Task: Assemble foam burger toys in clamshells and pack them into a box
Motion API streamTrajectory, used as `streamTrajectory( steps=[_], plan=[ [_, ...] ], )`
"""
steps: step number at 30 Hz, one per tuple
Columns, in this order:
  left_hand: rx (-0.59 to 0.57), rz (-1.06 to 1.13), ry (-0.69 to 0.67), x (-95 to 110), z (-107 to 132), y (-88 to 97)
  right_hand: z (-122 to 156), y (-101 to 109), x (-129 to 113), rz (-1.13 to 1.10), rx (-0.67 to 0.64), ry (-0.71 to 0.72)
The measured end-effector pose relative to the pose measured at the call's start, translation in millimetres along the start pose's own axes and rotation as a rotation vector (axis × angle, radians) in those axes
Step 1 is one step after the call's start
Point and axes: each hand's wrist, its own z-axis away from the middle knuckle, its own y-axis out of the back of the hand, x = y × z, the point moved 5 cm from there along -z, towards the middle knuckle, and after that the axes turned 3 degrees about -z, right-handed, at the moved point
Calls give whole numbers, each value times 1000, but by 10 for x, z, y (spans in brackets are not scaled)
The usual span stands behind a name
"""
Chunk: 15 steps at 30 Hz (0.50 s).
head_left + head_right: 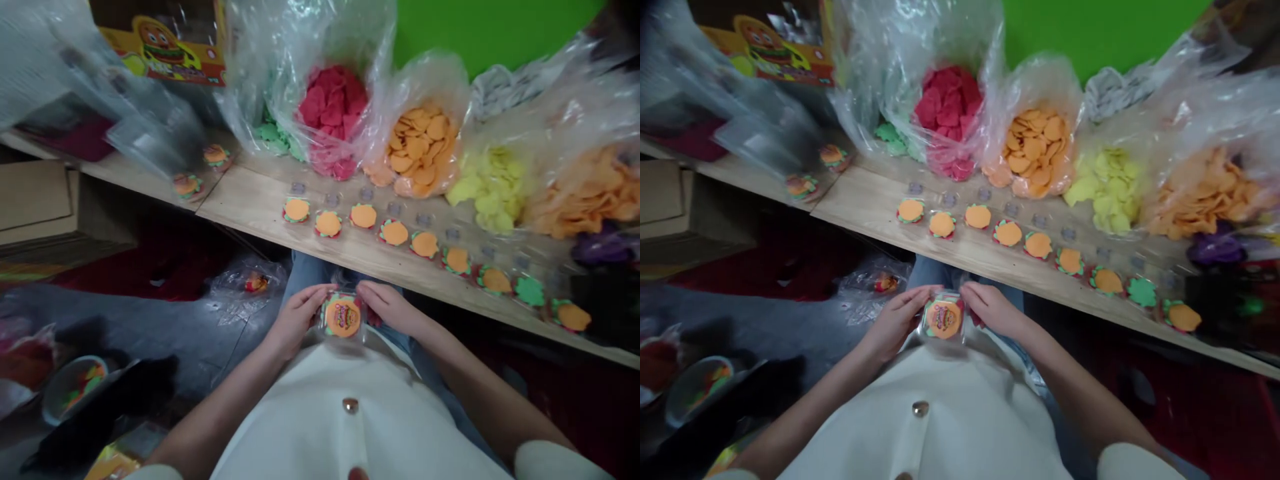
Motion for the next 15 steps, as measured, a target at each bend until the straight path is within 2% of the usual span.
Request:
streamTrajectory(
  steps=[2, 4, 7, 11, 13, 15],
  plan=[
    [3, -73, -7, -68, 10, -51, 96, -57, 72, -63, -100, -14],
    [0, -157, -43, -85, 52, -73, 185, -112, 116, -56, -126, 4],
    [2, -277, -72, -40, 167, -71, 272, -155, 152, 7, -85, 37],
    [-49, -314, -53, 16, 297, -98, 317, -179, 96, 153, -51, 167],
    [-19, -284, -65, 30, 273, -102, 280, -160, 79, 160, -21, 191],
    [31, -263, -111, 39, 164, -104, 191, -121, 108, 55, 19, 146]
  ],
)
